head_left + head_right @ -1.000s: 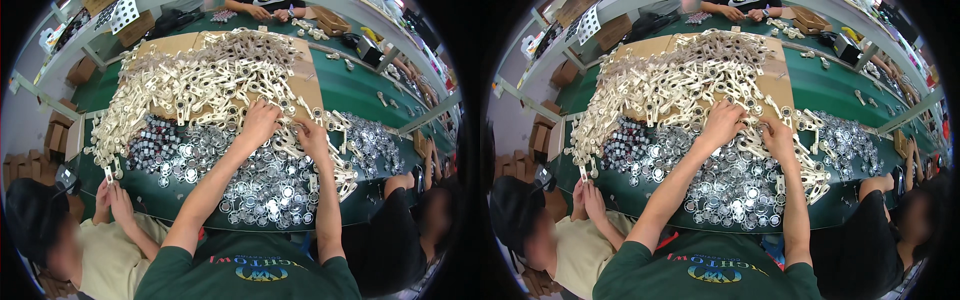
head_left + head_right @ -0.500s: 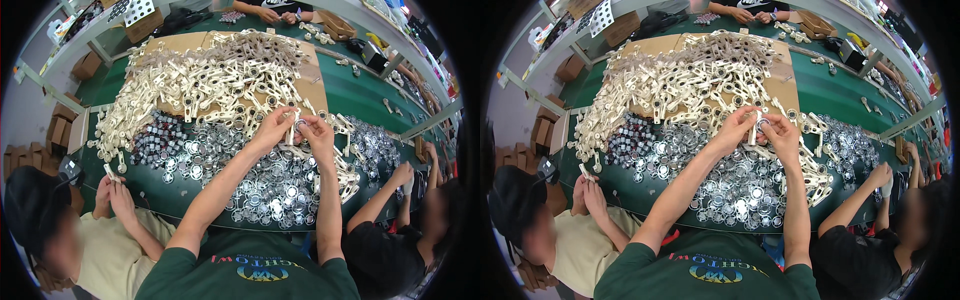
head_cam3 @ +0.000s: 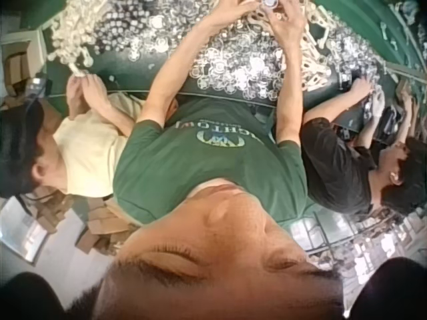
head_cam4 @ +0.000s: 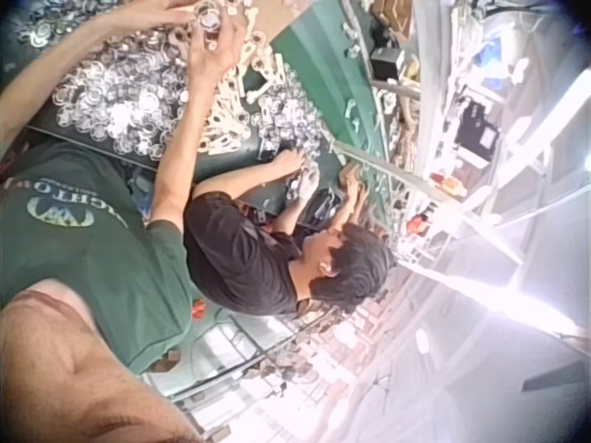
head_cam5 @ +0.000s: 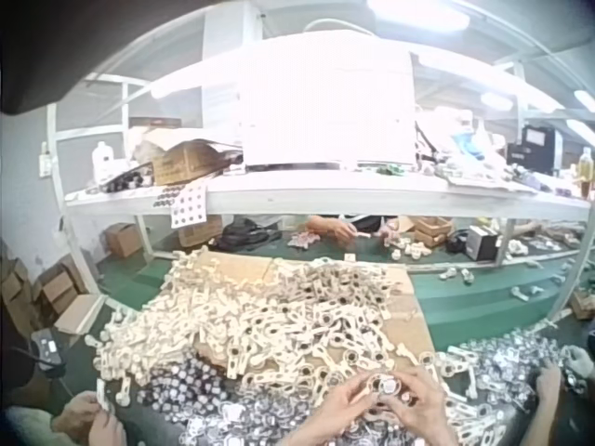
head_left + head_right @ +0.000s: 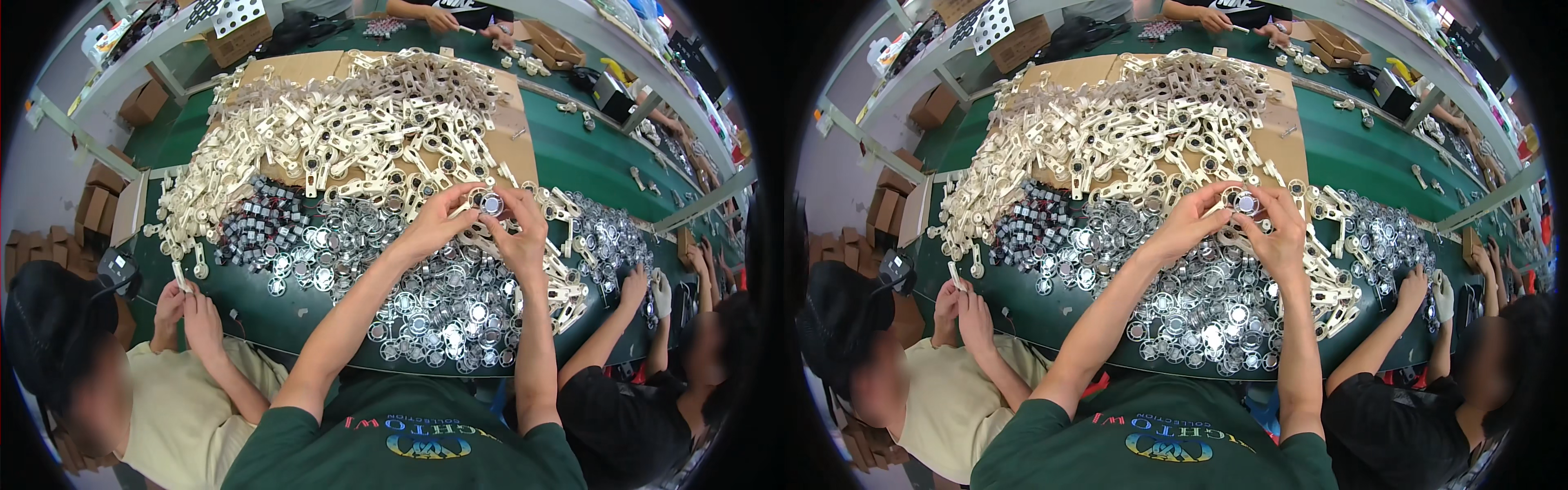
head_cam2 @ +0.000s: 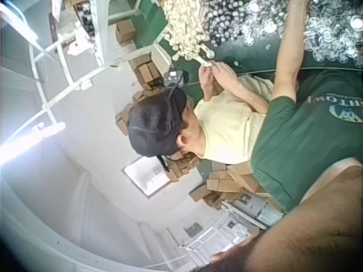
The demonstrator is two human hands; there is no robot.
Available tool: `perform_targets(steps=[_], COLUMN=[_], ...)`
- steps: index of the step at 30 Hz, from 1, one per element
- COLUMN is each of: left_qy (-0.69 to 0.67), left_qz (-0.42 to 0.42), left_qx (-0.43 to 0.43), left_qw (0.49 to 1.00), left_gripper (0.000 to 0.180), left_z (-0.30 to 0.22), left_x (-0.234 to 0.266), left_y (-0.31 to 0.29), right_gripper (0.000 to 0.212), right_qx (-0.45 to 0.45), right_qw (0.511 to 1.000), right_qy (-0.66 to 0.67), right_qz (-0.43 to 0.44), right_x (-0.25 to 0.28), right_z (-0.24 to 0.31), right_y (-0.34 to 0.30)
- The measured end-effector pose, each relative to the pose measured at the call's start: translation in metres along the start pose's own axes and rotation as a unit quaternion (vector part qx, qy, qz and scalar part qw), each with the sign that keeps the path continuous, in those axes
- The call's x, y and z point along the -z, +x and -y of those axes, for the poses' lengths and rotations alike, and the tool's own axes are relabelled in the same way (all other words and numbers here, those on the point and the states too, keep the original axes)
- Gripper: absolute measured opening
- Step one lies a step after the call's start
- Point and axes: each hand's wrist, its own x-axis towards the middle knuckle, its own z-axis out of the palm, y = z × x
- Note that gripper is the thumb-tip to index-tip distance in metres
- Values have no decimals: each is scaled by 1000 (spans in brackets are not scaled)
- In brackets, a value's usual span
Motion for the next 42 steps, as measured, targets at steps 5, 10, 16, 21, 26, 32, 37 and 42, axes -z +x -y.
perform_targets(steps=[5, 10, 16, 21, 26, 32, 37, 42], left_qy=[6, 24, 18, 115, 161, 33, 64, 69], left_qz=[33, 35, 36, 14, -30, -23, -19, -12], left_qx=[5, -24, 8, -24, -55, -4, -48, -40], left_qw=[999, 999, 999, 993, 985, 999, 997, 997], left_gripper=[56, 59, 60, 64, 60, 58, 59, 60], left_z=[5, 7, 5, 6, 3, 10, 13, 12], left_x=[7, 7, 7, -3, -7, -6, -3, -1], left_y=[-6, -7, -8, -9, -11, -15, -13, -14], right_gripper=[48, 48, 50, 46, 40, 48, 47, 50], right_qx=[23, 78, 50, 44, 26, -180, 12, 63], right_qw=[1000, 994, 997, 998, 998, 962, 997, 993], right_qy=[-13, -23, -23, -55, -62, 204, 44, -30], right_qz=[13, 79, 47, 5, -19, 25, 58, 94], right_x=[7, 8, 1, -12, -20, -14, -5, 3], right_z=[4, 6, -2, -1, -1, -15, -1, 5], right_y=[8, 12, 7, 4, 2, -5, -1, 4])
